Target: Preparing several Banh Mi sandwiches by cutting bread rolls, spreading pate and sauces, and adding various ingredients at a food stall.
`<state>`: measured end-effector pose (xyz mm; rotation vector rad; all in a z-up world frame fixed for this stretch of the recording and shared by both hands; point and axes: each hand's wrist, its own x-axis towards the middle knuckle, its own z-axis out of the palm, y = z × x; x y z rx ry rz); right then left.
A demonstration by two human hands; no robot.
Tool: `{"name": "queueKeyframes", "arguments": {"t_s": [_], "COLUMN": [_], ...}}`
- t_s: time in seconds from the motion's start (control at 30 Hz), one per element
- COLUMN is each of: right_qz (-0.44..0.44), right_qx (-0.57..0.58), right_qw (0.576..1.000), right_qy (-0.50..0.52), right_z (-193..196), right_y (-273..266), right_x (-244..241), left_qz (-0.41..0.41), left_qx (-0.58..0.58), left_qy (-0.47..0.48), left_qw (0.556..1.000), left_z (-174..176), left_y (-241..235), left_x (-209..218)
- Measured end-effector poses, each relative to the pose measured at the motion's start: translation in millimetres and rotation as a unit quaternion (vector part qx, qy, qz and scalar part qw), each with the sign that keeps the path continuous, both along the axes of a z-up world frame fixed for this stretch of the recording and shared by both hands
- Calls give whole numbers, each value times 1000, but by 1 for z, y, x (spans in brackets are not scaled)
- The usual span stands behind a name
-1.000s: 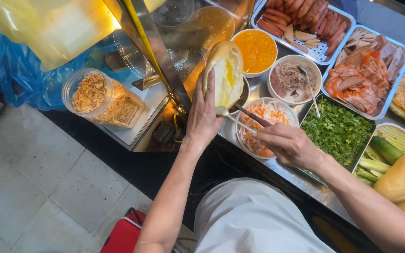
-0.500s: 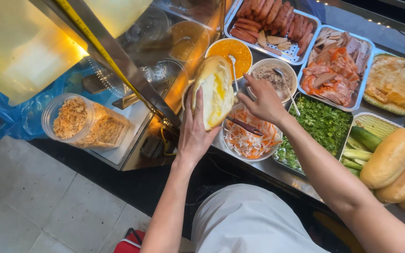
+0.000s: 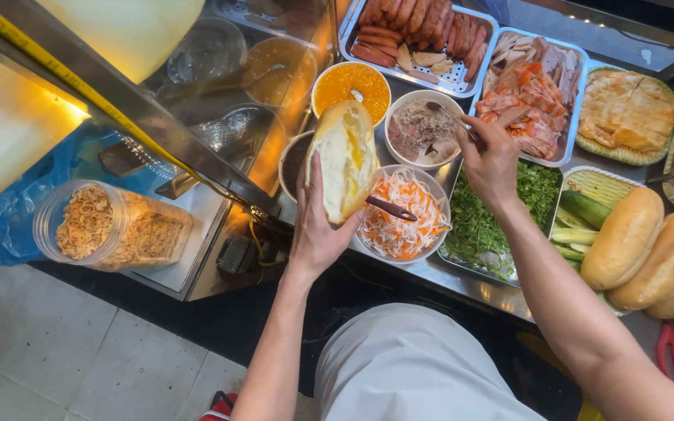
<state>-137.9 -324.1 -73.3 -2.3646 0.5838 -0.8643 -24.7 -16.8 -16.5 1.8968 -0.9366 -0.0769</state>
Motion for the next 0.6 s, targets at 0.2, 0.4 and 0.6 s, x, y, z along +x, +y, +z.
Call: {"name": "queueKeyframes", "arguments": {"t_s": [0.2, 0.4, 0.6], "right_qz": [33, 90, 103], "right_qx": [-34, -29, 5], "right_qw": [998, 992, 987], "right_qy": [37, 80, 126], "right_z": [43, 50, 42], "right_y": [5, 12, 16], "right_x": [-13, -36, -29], "left_qz": [13, 28, 21], "left_qx": [2, 16, 18], "left_qy": [54, 81, 76], "left_qw": [998, 996, 997], "left_z": [8, 4, 4], "left_y": [5, 8, 4], "left_x": [-3, -3, -3]}}
